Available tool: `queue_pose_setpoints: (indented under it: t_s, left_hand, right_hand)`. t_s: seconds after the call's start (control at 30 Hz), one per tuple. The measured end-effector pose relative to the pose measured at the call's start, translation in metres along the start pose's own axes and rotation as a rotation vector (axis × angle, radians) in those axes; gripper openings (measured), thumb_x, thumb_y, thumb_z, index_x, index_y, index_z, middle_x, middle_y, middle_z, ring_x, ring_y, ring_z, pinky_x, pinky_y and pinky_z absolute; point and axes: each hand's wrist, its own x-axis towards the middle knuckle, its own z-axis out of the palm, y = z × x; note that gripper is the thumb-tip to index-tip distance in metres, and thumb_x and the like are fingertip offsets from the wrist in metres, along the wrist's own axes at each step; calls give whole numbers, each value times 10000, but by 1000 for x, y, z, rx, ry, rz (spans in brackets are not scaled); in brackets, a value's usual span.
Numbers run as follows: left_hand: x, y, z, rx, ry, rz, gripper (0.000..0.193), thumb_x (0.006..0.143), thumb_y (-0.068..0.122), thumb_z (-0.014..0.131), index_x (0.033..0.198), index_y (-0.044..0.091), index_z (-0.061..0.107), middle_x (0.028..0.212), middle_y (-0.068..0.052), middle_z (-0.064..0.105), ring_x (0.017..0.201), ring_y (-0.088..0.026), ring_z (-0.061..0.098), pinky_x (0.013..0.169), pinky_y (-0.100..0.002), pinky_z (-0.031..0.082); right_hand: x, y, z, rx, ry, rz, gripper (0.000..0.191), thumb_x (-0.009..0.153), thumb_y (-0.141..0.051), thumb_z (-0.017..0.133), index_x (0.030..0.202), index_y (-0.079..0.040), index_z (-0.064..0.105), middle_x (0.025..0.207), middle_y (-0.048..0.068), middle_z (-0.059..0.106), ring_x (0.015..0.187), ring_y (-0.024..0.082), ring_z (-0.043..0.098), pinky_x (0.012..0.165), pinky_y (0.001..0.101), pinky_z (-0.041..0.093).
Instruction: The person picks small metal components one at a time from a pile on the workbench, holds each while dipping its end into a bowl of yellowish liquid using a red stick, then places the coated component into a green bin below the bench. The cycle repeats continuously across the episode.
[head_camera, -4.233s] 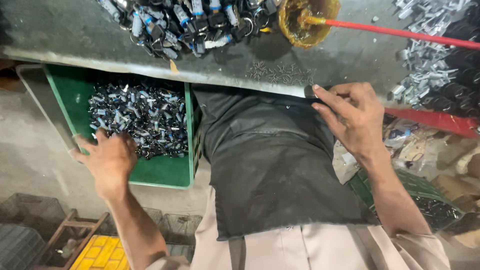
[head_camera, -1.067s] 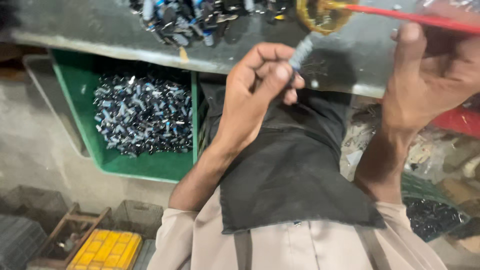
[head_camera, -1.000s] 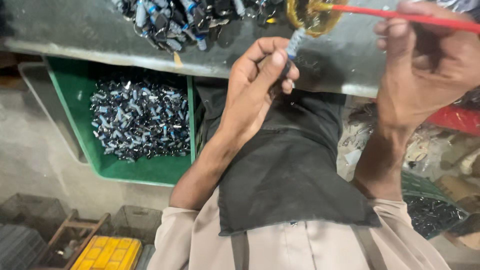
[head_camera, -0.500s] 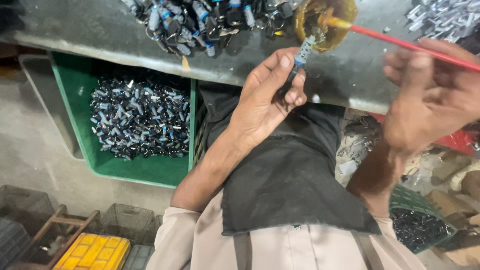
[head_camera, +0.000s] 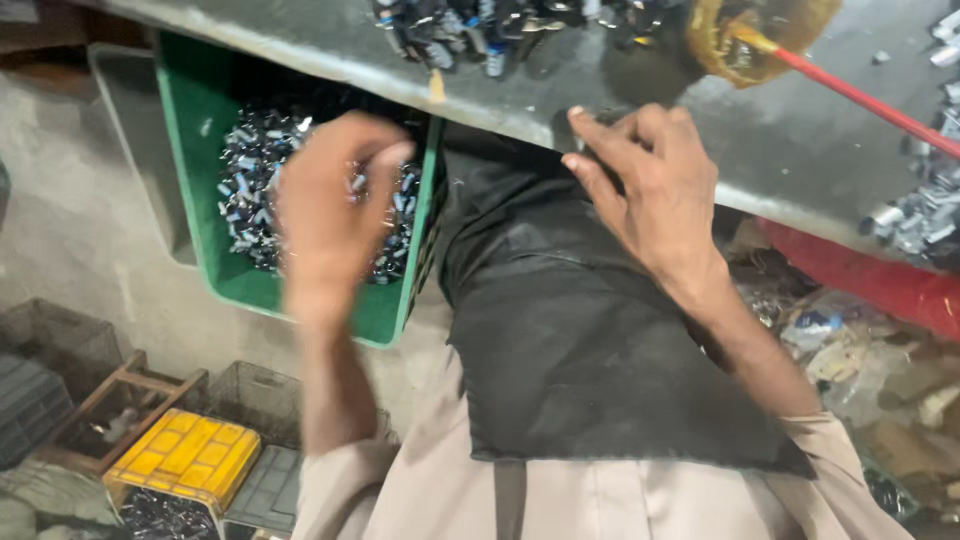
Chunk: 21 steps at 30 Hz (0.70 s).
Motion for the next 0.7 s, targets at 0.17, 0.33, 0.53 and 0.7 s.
queue_pose_setpoints:
  t_s: [0.17, 0.33, 0.53, 0.7]
  left_hand:
    - [52, 35, 78, 40, 244, 33, 310, 973, 209, 783, 1147, 72, 565, 993, -97, 667, 878, -328, 674, 716, -452, 516]
    - [52, 32, 93, 10, 309, 60, 206, 989, 116, 711, 1135, 93, 567, 1031, -97, 636, 883, -289, 683, 744, -425, 534]
    - [43, 21, 75, -56, 343, 171, 153, 1089, 49, 663, 1192, 77, 554, 1129, -102, 597, 1026, -284, 647, 887, -388, 539]
    - [43, 19, 71, 22, 304, 186, 316, 1011, 92, 734, 1280, 67, 568, 1186, -127, 569, 1082, -324, 627, 919, -420, 524]
  right_hand:
    - [10, -14, 4, -113, 4, 28, 373, 972, -320, 848, 1293, -160, 744, 963, 41, 581, 931, 267, 554, 745, 424, 490]
    - [8, -10, 7, -113, 7, -31, 474, 938, -308, 846, 1361, -152, 702, 999, 58, 565, 947, 278, 549, 735, 420, 503]
    - [10, -4, 3, -73, 31, -51, 412, 991, -253, 842, 1358, -143, 690, 1026, 37, 575, 974, 259, 560, 823, 411, 514]
    - [9, -10, 9, -50, 13, -71, 406, 963, -232, 843, 1345, -181, 717, 1043, 29, 583, 973, 264, 562, 795, 408, 519]
